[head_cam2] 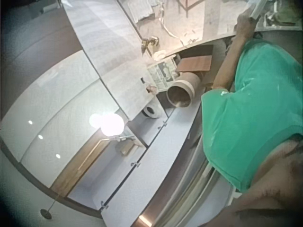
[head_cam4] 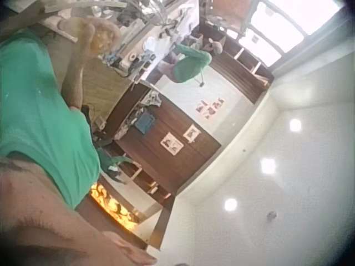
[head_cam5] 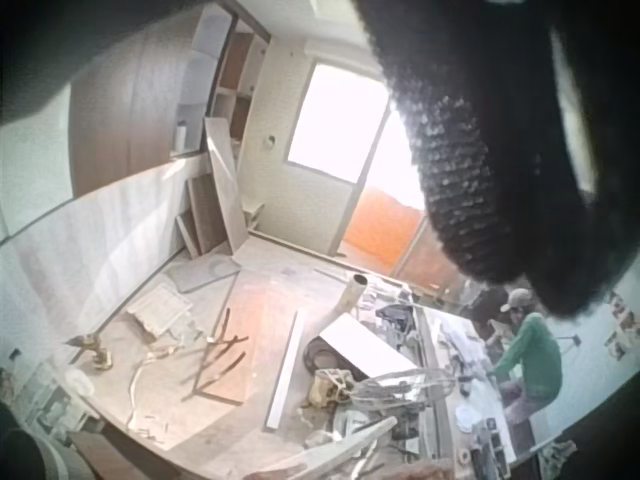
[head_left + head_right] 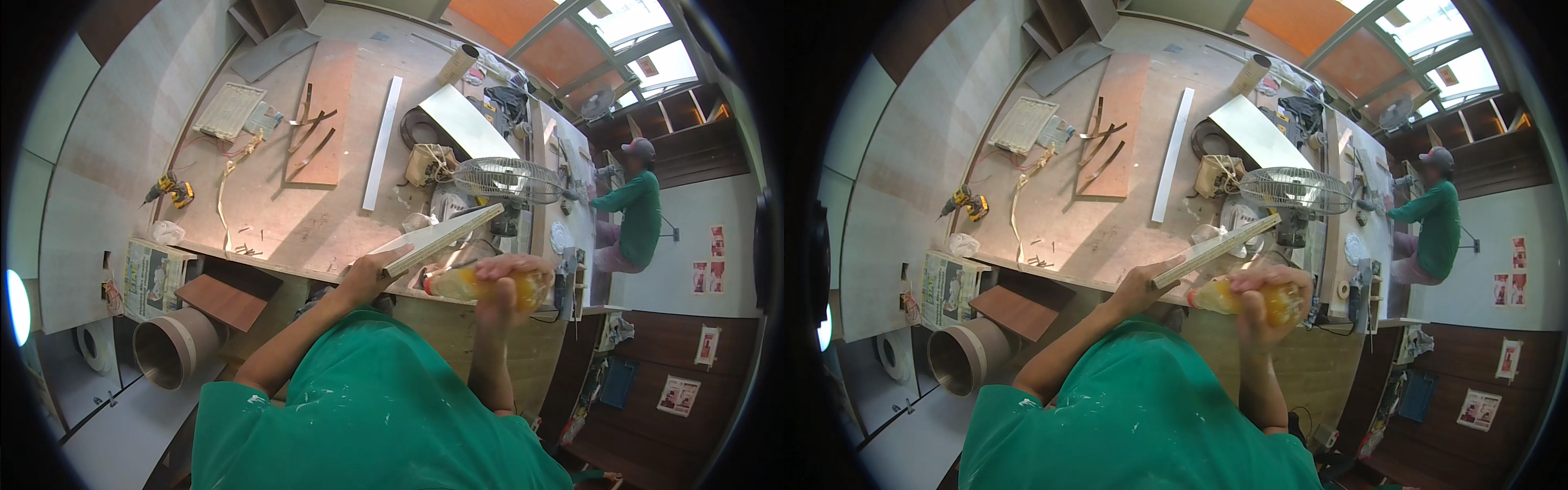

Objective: The person kneels on the floor and uses a hand file to smooth the edge of a wooden panel. They then apply glue from a bottle to the edge of a separate piece of wood.

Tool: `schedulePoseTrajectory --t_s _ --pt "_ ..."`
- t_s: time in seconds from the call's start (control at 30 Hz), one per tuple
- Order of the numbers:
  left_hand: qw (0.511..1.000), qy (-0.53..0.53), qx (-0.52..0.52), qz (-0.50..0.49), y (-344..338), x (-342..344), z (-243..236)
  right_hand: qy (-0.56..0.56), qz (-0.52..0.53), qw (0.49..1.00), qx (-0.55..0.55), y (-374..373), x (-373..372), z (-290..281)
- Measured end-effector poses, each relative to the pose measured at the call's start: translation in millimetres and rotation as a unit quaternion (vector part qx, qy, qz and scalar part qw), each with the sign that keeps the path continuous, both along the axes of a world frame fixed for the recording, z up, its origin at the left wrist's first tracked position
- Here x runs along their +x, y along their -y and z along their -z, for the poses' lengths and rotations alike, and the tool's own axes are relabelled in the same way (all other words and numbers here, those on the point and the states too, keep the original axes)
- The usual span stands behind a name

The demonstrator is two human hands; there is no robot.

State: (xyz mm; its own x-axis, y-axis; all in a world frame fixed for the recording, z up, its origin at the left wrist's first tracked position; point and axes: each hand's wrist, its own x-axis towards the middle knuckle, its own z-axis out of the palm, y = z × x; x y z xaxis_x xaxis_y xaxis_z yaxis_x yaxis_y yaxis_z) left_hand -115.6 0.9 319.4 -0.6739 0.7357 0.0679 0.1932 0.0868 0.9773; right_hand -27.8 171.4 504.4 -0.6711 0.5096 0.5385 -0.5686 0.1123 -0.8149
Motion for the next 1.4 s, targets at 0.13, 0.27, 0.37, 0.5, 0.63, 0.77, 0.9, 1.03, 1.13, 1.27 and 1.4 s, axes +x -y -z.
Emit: schedulePoseTrajectory --t_s 0.13,0.27,0.37,0.5,0.63,0.77,0.9,1.03,1.13,1.27,1.4 --pt "1.000 -0.008 -0.022 0.000 2 -2 0 0.016 -0.003 0.995 0.097 27 -16 0" --pt "0.998 0.007 -0.055 0.007 5 -4 -13 0.013 -0.006 0.992 0.128 41 -30 5" --pt "0.999 -0.032 -0.023 0.000 6 -2 -9 0.017 -0.011 0.987 0.159 44 -38 26" --pt "0.996 -0.078 0.022 -0.022 4 -2 1 0.069 -0.036 0.982 0.173 38 -39 34" --pt "0.997 -0.071 0.004 -0.017 6 -5 1 0.156 -0.087 0.974 0.137 31 -38 52" --pt "0.996 -0.079 0.019 -0.028 4 -7 9 0.213 -0.109 0.911 0.337 17 -36 32" --pt "0.995 -0.082 0.043 -0.036 3 -9 11 0.297 -0.122 0.845 0.427 20 -40 10" --pt "0.998 -0.058 0.023 -0.018 4 -6 4 0.338 -0.091 0.832 0.430 24 -34 5" --pt "0.999 -0.051 0.000 -0.006 4 -5 1 0.312 -0.040 0.830 0.460 23 -21 20" --pt "0.998 -0.055 -0.022 -0.015 4 -6 6 0.303 0.001 0.856 0.419 27 -9 12" --pt "0.998 -0.063 0.014 -0.028 3 -4 5 0.355 0.002 0.847 0.395 32 -2 26"
